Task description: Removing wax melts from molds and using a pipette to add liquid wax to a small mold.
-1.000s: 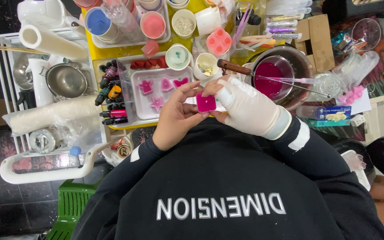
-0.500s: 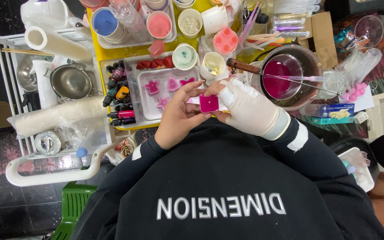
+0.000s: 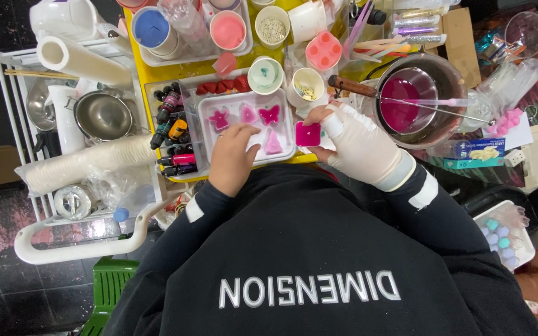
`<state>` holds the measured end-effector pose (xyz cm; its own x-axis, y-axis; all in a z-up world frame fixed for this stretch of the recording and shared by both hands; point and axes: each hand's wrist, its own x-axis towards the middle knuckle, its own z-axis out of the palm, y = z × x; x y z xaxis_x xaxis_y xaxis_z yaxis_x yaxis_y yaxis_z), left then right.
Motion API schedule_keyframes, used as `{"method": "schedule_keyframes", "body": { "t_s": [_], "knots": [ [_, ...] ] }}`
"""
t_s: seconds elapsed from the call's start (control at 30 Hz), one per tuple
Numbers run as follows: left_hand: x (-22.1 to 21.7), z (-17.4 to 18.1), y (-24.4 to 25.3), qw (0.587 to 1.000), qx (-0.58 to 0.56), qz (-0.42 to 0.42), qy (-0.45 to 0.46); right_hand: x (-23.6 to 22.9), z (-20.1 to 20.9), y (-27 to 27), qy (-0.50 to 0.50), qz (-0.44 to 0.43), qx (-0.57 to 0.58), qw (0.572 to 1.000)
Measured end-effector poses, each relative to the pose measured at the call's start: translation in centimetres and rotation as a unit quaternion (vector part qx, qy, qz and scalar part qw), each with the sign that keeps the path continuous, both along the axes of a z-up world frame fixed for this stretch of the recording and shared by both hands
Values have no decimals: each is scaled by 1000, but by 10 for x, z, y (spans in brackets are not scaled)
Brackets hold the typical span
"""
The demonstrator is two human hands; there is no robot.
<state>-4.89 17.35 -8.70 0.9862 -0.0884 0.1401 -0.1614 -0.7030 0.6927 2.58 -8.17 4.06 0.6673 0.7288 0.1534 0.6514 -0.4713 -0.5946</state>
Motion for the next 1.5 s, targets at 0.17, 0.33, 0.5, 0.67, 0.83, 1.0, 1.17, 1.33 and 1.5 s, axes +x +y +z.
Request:
{"method": "schedule_keyframes", "body": {
  "t_s": [0.17,0.33,0.5,0.67,0.83,1.0,1.17,1.33,1.5],
  "knots": [
    [2,-23,-4,996,60,-44,-49,-1,-12,0,-23,-12,-16,1000],
    [7,-21,-24,998,36,-49,-16,-1,-14,-1,-41,-9,-10,999],
    [16,-58,-37,996,71,-32,49,0,-16,0,-32,-24,-21,999],
    [20,-63,-42,996,62,-31,60,0,-19,0,-28,-30,-19,999],
    [17,-62,-36,997,54,-18,51,0,-28,-1,-22,-27,-6,999],
    [13,-44,-20,992,125,-18,24,1,-30,2,-18,-21,-7,1000],
    [10,-48,-7,991,125,14,37,0,-35,8,-21,-20,-3,1000],
    [6,-45,2,992,118,35,11,-2,-49,13,-9,-23,6,1000],
    [2,-37,4,996,65,55,6,-6,-64,17,-5,-26,-14,1000]
  ]
}}
